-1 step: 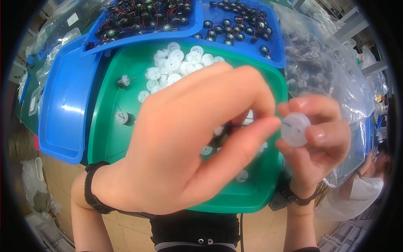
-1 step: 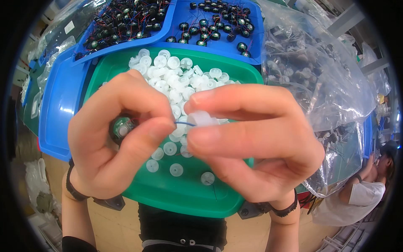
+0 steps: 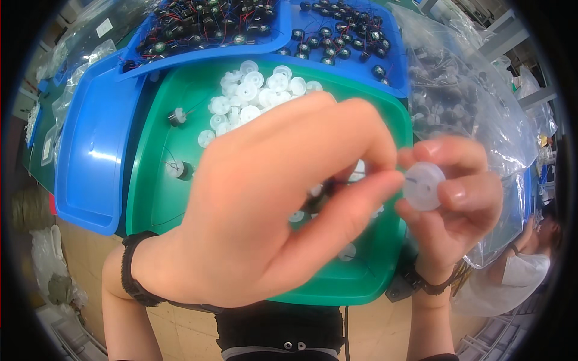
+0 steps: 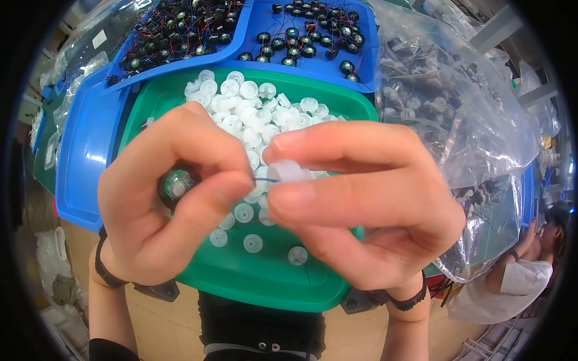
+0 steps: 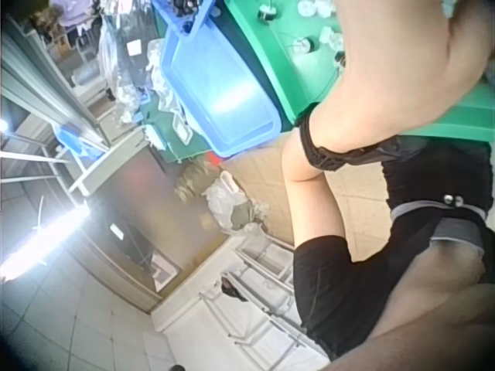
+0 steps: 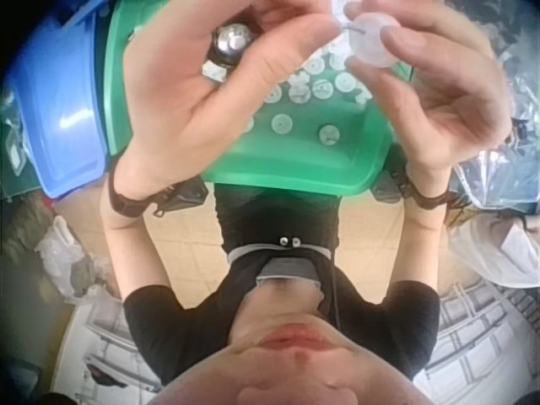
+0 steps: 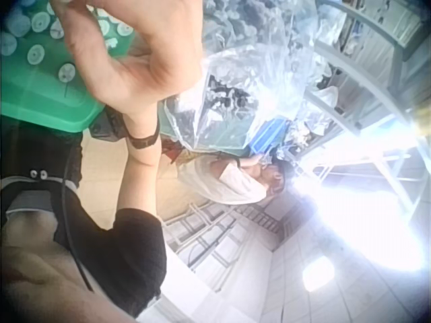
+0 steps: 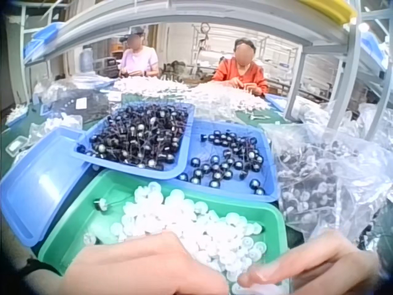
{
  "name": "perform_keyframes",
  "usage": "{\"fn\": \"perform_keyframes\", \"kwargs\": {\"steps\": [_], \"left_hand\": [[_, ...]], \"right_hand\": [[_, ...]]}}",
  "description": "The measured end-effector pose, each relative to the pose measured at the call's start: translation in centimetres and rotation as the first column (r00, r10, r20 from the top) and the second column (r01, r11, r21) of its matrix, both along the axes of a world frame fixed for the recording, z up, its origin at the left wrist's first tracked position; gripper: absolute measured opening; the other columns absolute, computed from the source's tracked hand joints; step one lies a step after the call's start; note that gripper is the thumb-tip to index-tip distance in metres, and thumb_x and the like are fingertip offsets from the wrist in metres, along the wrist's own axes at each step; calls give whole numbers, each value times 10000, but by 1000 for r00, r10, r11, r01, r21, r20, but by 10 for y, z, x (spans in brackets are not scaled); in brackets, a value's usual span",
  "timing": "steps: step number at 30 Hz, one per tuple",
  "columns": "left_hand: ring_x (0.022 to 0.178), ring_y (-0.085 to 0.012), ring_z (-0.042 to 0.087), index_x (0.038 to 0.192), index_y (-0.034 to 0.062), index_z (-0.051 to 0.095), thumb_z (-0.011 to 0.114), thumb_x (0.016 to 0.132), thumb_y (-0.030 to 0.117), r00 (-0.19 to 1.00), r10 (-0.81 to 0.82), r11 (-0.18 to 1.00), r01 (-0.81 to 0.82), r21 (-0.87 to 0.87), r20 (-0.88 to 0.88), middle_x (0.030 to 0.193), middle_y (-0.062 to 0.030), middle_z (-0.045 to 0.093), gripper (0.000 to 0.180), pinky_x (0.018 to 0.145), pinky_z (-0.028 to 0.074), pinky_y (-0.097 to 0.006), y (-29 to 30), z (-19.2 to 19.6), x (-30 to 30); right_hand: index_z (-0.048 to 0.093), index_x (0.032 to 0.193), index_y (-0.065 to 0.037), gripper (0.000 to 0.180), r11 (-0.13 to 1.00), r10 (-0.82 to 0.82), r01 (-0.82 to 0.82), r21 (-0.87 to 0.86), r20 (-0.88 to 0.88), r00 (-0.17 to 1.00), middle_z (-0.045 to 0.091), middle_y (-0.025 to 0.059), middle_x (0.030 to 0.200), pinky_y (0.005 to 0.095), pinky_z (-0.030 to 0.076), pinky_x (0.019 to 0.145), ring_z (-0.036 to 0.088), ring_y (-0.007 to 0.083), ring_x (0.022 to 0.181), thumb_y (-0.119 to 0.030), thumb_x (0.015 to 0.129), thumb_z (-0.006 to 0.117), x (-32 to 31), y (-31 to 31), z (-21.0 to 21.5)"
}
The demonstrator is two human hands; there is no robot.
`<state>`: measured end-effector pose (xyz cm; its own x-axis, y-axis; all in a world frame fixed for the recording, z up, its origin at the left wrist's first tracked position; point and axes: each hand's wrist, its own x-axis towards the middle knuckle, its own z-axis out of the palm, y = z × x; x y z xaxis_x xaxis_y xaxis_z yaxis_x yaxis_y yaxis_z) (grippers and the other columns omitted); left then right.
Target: Assembling small plastic parts by inserting wires and joining caps at a workshop table.
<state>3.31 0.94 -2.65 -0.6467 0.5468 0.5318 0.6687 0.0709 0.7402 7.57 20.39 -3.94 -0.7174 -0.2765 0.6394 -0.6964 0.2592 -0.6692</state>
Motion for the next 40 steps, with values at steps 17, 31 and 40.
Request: {"fn": "perform_keyframes", "kwargs": {"steps": [17, 31, 40], "left_hand": [[620, -52, 458, 903, -44, 546, 558, 824, 22, 654, -278, 948, 70, 310, 703, 788, -61, 556, 103, 505, 338, -172, -8, 4, 9], [672, -153, 495, 835, -32, 582, 596, 709, -76, 992, 31, 997, -22, 75, -123, 803, -101, 562, 134, 579, 379, -244, -2, -1, -1], [610, -139, 483, 816, 34, 628, 661, 646, -66, 954, 128, 990, -138, -16, -270, 766, -88, 547, 200, 485, 356, -215, -3, 0, 6]], "right_hand": [[527, 975, -144, 291, 999, -25, 24, 21, 7, 1000, 516, 196, 1093, 327, 483, 816, 542, 256, 982, -52, 749, 687, 0, 4, -3], [505, 1018, -86, 363, 995, 37, -32, -95, 57, 998, 528, 174, 1013, 306, 491, 751, 545, 226, 896, -174, 743, 725, -1, 4, -4], [506, 998, -134, 361, 996, -62, 63, -57, 33, 998, 522, 142, 995, 271, 497, 701, 568, 205, 812, -141, 730, 747, 6, -3, 2]]}}
